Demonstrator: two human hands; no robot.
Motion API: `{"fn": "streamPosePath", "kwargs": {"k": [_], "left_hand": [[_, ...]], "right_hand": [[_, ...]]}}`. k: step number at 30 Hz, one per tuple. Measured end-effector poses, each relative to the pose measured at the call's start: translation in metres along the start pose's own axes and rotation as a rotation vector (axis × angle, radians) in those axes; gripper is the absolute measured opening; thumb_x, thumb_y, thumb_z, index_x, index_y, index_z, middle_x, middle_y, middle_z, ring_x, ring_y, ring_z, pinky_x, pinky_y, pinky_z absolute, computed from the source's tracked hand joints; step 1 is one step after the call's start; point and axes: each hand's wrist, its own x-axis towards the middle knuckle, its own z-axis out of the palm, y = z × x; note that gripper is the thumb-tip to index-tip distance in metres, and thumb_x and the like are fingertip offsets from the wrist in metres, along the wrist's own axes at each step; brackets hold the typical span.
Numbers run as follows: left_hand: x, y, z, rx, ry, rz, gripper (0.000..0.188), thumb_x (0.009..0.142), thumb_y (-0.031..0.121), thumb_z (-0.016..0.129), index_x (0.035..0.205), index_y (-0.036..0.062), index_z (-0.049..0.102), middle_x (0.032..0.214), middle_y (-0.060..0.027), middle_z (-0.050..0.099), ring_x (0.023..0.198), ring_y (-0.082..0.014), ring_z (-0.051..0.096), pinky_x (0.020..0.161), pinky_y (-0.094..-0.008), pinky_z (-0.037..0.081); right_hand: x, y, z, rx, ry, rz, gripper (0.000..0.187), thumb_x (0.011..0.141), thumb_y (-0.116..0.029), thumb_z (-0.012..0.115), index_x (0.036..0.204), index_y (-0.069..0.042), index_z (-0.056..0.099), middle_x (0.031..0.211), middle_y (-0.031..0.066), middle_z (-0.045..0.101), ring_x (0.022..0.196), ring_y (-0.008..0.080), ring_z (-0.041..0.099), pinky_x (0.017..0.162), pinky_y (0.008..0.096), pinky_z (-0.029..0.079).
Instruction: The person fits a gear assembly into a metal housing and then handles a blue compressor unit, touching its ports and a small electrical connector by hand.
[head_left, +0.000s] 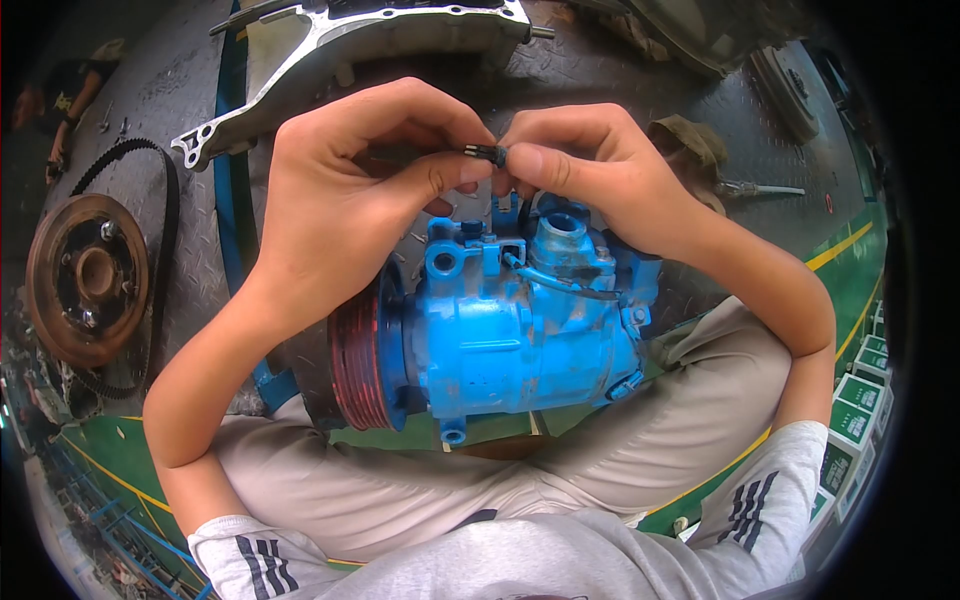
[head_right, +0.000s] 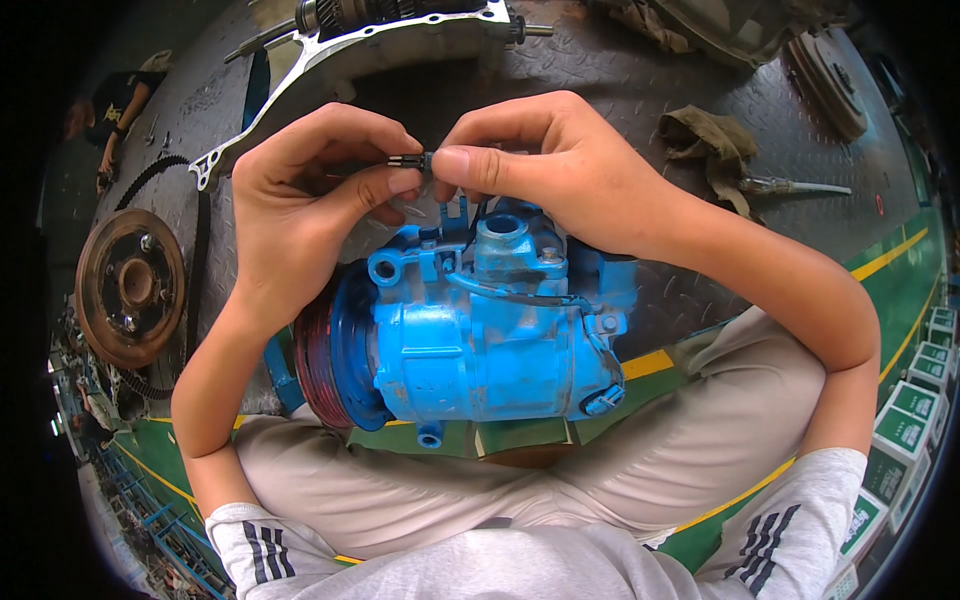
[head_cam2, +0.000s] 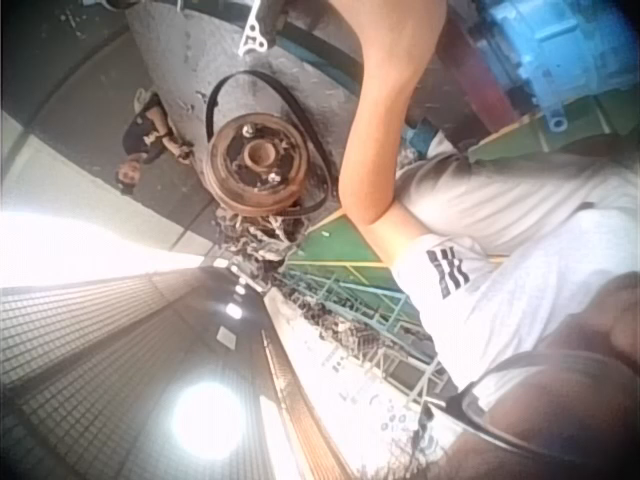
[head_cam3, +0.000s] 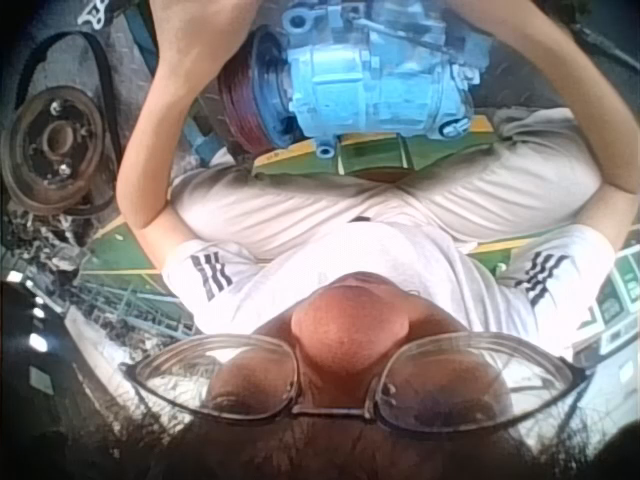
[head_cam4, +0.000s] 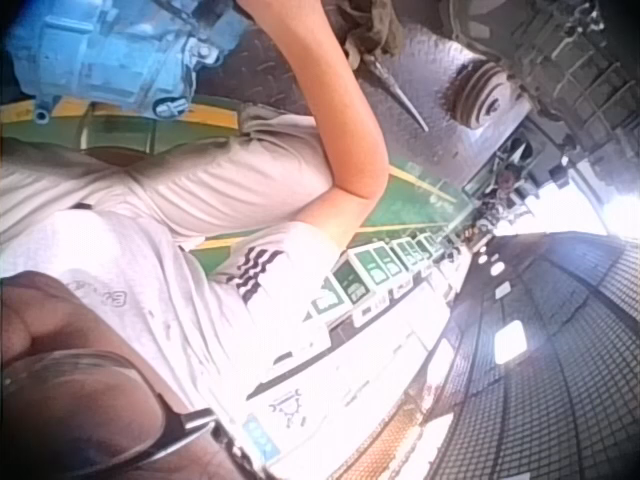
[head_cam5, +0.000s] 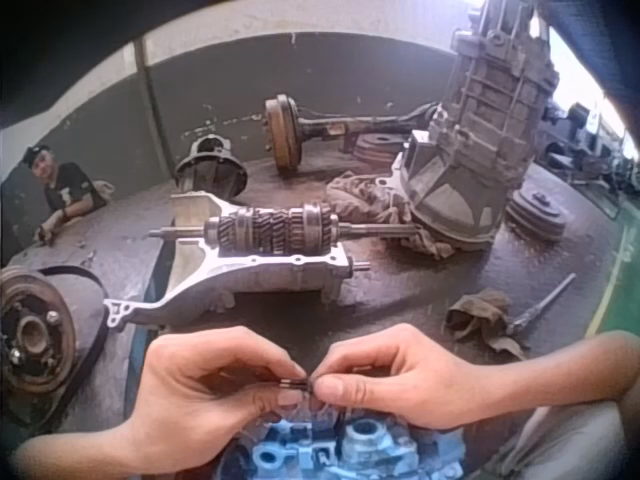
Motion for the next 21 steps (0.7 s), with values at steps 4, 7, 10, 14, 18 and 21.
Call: {"fn": "streamPosePath", "kwargs": {"k": [4, 7, 10, 14, 18, 21], "left_hand": [[0.0001, 0.0000, 0.0006, -0.019, 0.007, -0.014, 0.020, 0.093, -0.006, 0.078, 0.112, -0.0002, 0.075, 0.102, -0.0078, 0.079, 0.092, -0.0144, 0.078, 0.073, -0.0269, 0.066], [0.0005, -0.0002, 0.0004, -0.024, -0.008, -0.018, 0.021, 0.093, -0.006, 0.078, 0.113, 0.0001, 0.075, 0.103, -0.0075, 0.079, 0.092, -0.0141, 0.078, 0.073, -0.0263, 0.065], [0.0008, -0.0009, 0.0006, -0.013, -0.022, -0.009, 0.022, 0.093, -0.006, 0.077, 0.114, 0.0003, 0.075, 0.105, -0.0072, 0.079, 0.092, -0.0133, 0.077, 0.073, -0.0256, 0.064], [0.0013, -0.0025, 0.0009, -0.007, -0.001, 0.033, 0.021, 0.095, -0.006, 0.076, 0.114, 0.0012, 0.075, 0.109, -0.0064, 0.078, 0.091, -0.0118, 0.075, 0.071, -0.0247, 0.063], [0.0019, -0.0038, 0.0000, 0.029, -0.014, 0.048, 0.019, 0.095, -0.005, 0.076, 0.113, 0.0021, 0.075, 0.109, -0.0042, 0.076, 0.091, -0.0108, 0.073, 0.069, -0.0233, 0.060], [0.0020, -0.0038, -0.0006, 0.036, -0.020, 0.035, 0.018, 0.096, -0.004, 0.076, 0.112, 0.0025, 0.074, 0.107, -0.0029, 0.075, 0.090, -0.0106, 0.073, 0.068, -0.0225, 0.058]], "right_hand": [[-0.0003, -0.0004, -0.0006, -0.007, -0.009, -0.004, 0.033, 0.107, -0.030, 0.070, 0.108, 0.002, 0.079, 0.095, 0.0049, 0.075, 0.092, 0.0102, 0.066, 0.088, 0.0285, 0.054], [-0.0003, 0.0004, -0.0001, -0.016, -0.010, -0.020, 0.033, 0.108, -0.029, 0.069, 0.107, 0.002, 0.078, 0.095, 0.0049, 0.075, 0.091, 0.0105, 0.065, 0.087, 0.0288, 0.053], [0.0001, 0.0018, 0.0002, -0.008, -0.003, -0.021, 0.034, 0.108, -0.030, 0.068, 0.105, 0.002, 0.078, 0.094, 0.0049, 0.075, 0.090, 0.0110, 0.064, 0.087, 0.0291, 0.053], [0.0009, 0.0038, -0.0007, -0.017, 0.000, -0.015, 0.036, 0.109, -0.032, 0.066, 0.103, 0.002, 0.078, 0.094, 0.0051, 0.075, 0.089, 0.0118, 0.063, 0.086, 0.0298, 0.053], [0.0019, 0.0051, -0.0008, -0.002, -0.010, -0.013, 0.039, 0.111, -0.034, 0.064, 0.102, 0.002, 0.077, 0.094, 0.0047, 0.074, 0.089, 0.0119, 0.063, 0.086, 0.0297, 0.053], [0.0028, 0.0053, 0.0004, 0.013, -0.018, -0.007, 0.040, 0.111, -0.035, 0.062, 0.101, 0.001, 0.076, 0.093, 0.0040, 0.073, 0.089, 0.0114, 0.062, 0.087, 0.0295, 0.052]]}}
